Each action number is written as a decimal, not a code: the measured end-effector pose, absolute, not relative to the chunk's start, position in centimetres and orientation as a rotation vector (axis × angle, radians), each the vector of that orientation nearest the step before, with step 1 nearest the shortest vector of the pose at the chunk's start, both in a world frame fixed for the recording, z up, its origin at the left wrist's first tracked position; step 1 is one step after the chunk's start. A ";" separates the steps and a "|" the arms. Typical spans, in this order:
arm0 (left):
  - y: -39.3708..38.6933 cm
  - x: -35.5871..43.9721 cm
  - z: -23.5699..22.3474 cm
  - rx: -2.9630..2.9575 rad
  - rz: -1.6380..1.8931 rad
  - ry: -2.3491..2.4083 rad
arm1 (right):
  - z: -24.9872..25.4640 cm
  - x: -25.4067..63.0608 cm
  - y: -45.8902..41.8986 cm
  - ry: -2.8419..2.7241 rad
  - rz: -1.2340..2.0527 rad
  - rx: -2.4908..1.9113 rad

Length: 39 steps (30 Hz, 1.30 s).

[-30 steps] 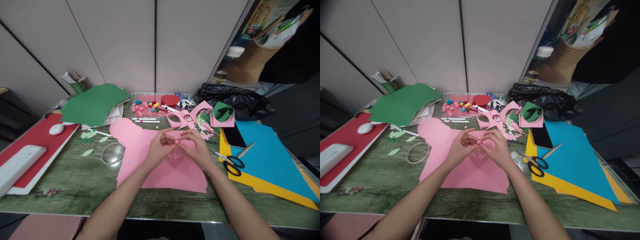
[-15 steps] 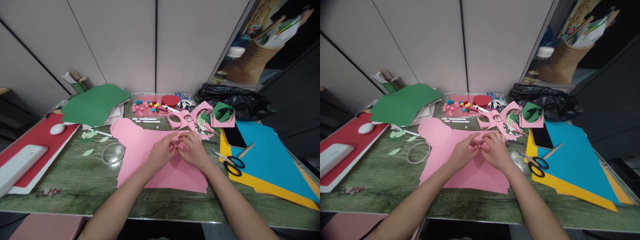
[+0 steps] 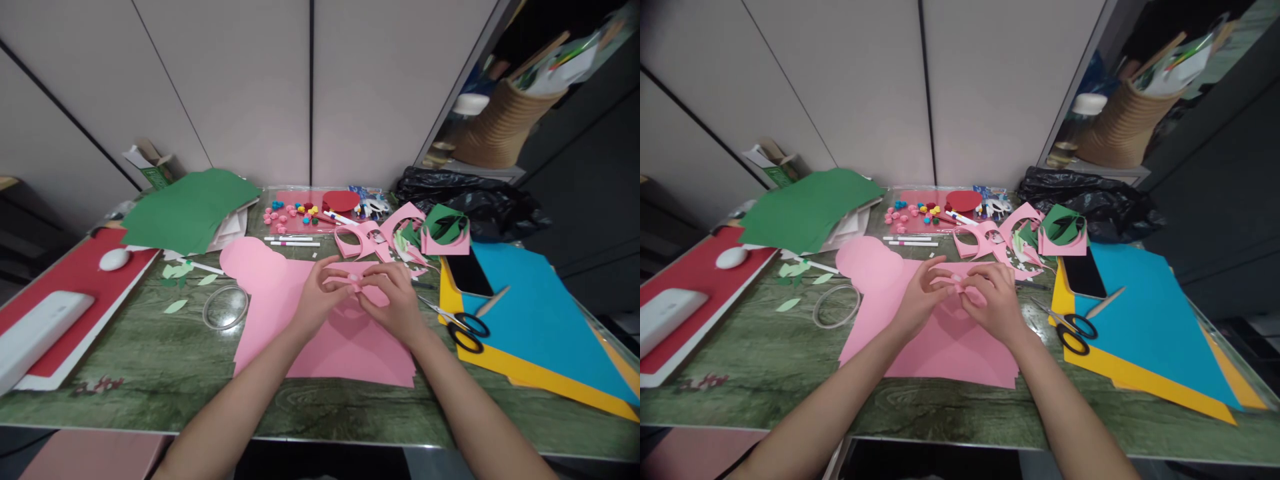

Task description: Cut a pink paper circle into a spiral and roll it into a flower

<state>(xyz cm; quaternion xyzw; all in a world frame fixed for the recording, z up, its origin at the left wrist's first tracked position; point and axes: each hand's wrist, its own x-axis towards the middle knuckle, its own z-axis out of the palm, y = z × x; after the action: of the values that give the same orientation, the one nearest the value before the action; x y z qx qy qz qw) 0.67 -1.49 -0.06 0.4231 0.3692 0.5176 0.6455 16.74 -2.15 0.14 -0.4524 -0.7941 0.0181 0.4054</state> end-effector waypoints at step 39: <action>-1.3 0.3 -0.5 0.987 1.090 0.955 | -0.7 16.7 -2.1 -2.007 -0.145 -1.125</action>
<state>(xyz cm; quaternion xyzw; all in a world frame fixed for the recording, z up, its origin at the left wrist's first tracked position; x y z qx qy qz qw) 0.32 -1.28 -0.46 0.4328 0.4186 0.4779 0.6396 16.65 -2.09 -0.66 -0.4460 -0.7955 -0.0576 0.4061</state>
